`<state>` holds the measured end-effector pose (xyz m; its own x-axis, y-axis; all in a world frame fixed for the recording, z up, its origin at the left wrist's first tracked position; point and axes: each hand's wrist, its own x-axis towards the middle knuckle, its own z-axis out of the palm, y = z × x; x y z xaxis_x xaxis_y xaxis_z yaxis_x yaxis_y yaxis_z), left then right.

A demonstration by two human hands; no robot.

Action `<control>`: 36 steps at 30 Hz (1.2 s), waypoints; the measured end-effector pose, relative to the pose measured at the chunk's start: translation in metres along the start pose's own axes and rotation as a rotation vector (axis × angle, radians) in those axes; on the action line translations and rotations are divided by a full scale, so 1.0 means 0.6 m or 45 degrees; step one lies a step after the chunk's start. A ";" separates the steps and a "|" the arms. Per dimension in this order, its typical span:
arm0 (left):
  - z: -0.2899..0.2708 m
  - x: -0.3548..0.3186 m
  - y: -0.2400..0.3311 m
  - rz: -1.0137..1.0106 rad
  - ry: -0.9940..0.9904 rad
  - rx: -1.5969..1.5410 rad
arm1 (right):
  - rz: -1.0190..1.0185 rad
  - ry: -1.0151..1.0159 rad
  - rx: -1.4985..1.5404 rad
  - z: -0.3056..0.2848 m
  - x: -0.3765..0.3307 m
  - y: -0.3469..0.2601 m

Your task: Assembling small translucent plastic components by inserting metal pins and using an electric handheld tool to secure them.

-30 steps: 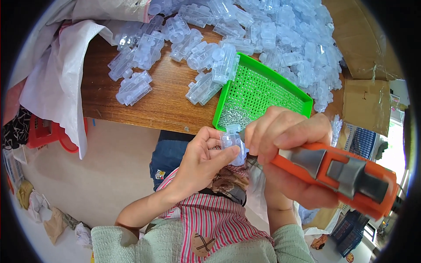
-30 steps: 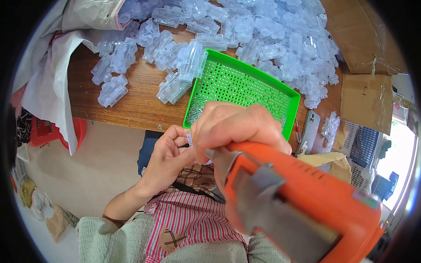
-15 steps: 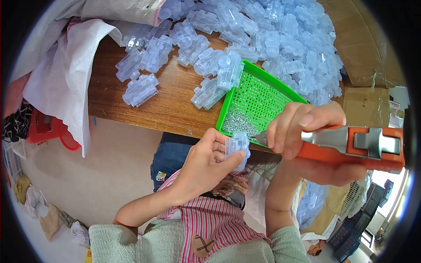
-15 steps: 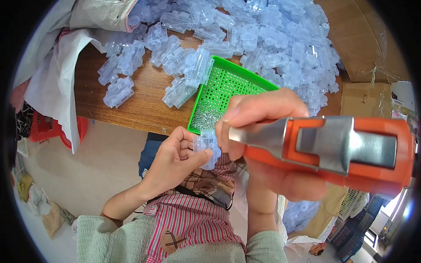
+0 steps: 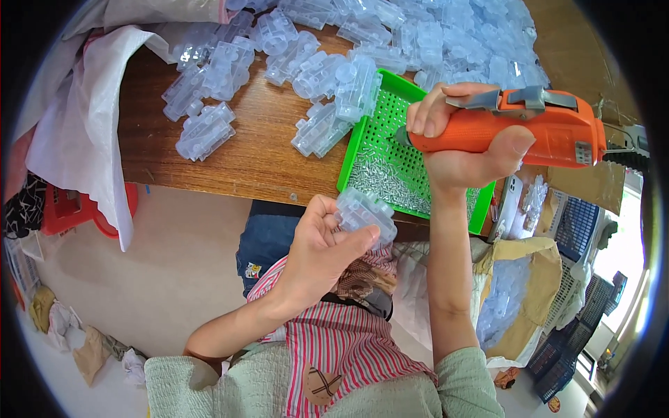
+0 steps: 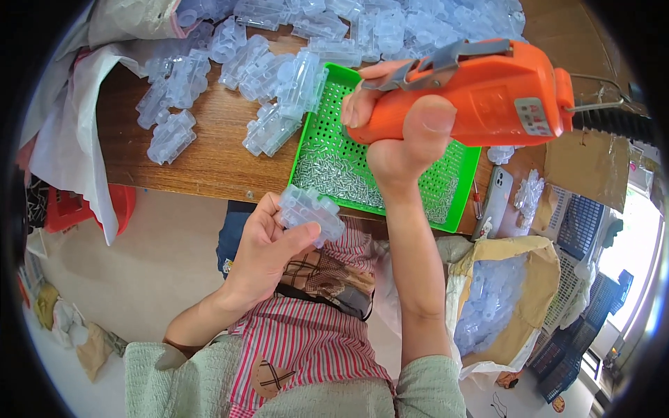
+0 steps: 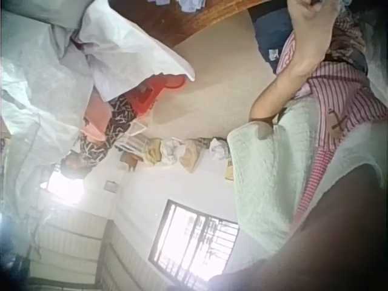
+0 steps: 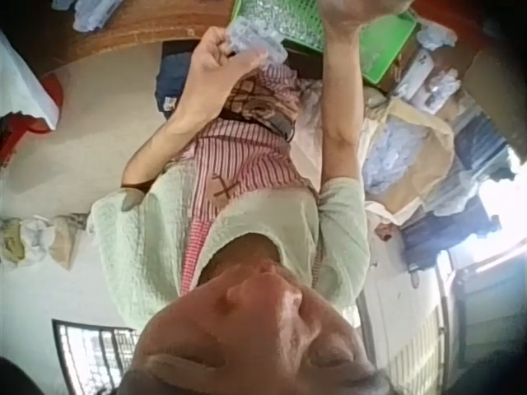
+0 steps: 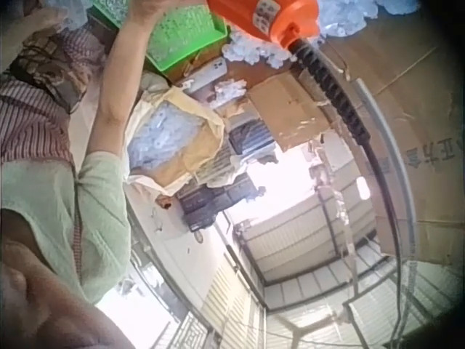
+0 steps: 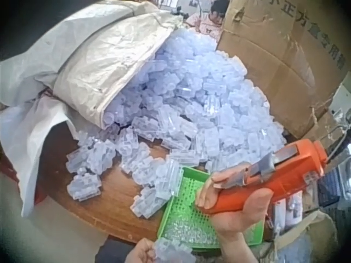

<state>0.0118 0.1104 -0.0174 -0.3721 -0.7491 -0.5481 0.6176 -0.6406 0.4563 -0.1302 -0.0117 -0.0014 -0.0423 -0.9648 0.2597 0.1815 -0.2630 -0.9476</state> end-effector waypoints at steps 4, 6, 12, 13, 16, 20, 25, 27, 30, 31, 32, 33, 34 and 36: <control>0.001 0.004 -0.009 0.089 0.024 -0.022 | -0.002 0.009 -0.028 0.004 -0.001 -0.002; 0.004 0.005 -0.010 0.116 0.021 -0.029 | -0.003 -0.008 -0.080 0.004 -0.003 -0.005; 0.010 0.004 -0.022 0.180 0.031 -0.034 | -0.044 -0.034 -0.021 -0.001 -0.005 -0.002; 0.010 0.004 -0.024 0.178 0.021 -0.038 | -0.041 -0.014 -0.029 0.001 -0.008 -0.010; 0.012 0.004 -0.024 0.174 0.013 -0.027 | -0.122 -0.325 0.331 -0.021 -0.014 -0.043; 0.016 0.002 -0.024 0.181 0.025 -0.021 | -0.176 -0.503 0.308 -0.002 -0.047 -0.131; 0.016 0.006 -0.028 0.203 0.035 -0.030 | -0.167 -0.382 0.199 0.013 -0.082 -0.137; 0.017 0.006 -0.027 0.186 0.046 -0.018 | -0.140 -0.403 0.189 0.017 -0.081 -0.131; 0.015 0.006 -0.030 0.190 0.052 -0.017 | -0.123 -0.426 0.188 0.019 -0.078 -0.125; 0.014 0.006 -0.032 0.218 0.031 -0.017 | -0.111 -0.441 0.199 0.019 -0.077 -0.123; 0.013 0.006 -0.032 0.247 0.010 -0.018 | -0.100 -0.456 0.211 0.019 -0.075 -0.122; 0.012 0.006 -0.032 0.248 0.013 -0.020 | -0.085 -0.470 0.221 0.019 -0.075 -0.121; 0.012 0.005 -0.031 0.250 0.015 0.003 | -0.071 -0.483 0.231 0.019 -0.075 -0.121; 0.011 0.005 -0.031 0.256 0.016 0.025 | -0.046 -0.509 0.251 0.018 -0.074 -0.121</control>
<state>-0.0053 0.1191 -0.0231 -0.2338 -0.8604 -0.4529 0.6649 -0.4813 0.5711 -0.1310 0.0505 0.0581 0.3245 -0.8662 0.3800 0.3723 -0.2524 -0.8931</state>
